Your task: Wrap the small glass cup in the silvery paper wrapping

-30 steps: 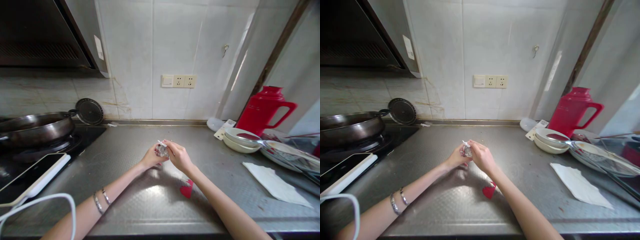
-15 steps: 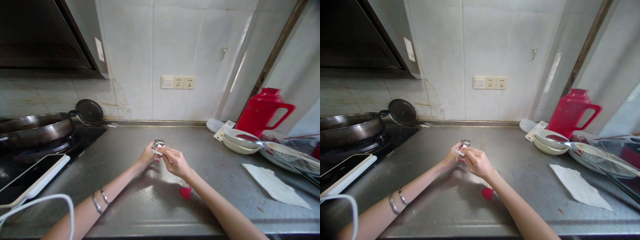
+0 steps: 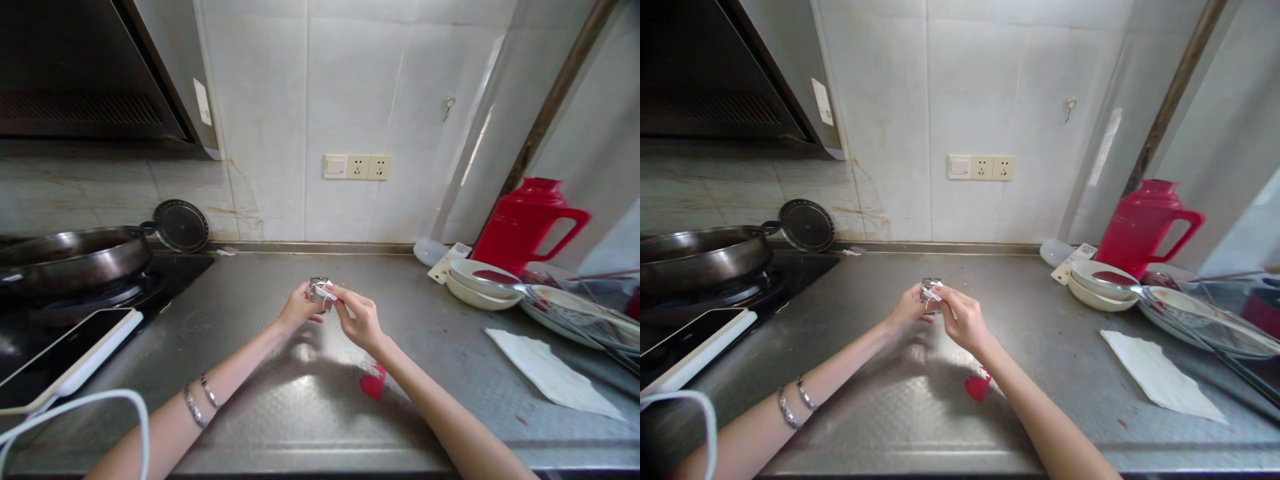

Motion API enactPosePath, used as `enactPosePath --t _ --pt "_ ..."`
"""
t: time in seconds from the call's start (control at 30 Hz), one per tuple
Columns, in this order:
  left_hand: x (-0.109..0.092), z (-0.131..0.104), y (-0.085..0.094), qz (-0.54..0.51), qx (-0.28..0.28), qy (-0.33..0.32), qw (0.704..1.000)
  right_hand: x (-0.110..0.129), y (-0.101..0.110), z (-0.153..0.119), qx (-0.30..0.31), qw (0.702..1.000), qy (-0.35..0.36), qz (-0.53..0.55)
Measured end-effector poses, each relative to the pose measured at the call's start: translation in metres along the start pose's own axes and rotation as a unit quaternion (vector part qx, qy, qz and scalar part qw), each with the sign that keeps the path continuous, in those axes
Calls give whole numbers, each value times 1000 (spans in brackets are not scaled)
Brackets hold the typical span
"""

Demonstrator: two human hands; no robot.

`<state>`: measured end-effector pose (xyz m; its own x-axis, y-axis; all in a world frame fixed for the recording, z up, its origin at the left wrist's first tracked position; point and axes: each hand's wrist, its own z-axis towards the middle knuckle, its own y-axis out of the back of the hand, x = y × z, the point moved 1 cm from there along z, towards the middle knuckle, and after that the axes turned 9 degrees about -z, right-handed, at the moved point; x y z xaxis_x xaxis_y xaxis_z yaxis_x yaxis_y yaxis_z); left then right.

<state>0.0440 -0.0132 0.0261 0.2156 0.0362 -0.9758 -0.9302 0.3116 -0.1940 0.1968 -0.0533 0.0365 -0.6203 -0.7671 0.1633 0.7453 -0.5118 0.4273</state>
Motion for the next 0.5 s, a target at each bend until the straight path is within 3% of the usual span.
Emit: enactPosePath --t 0.13,0.33,0.5 --pt "-4 2 5 -19 -8 -4 1000 2 4 3 7 999 -49 17" --pt "-2 -2 1 -5 6 -19 1000 -19 7 11 -77 961 -262 34" --pt "3 -6 -6 -3 28 -27 999 -25 -1 12 2 931 -315 184"
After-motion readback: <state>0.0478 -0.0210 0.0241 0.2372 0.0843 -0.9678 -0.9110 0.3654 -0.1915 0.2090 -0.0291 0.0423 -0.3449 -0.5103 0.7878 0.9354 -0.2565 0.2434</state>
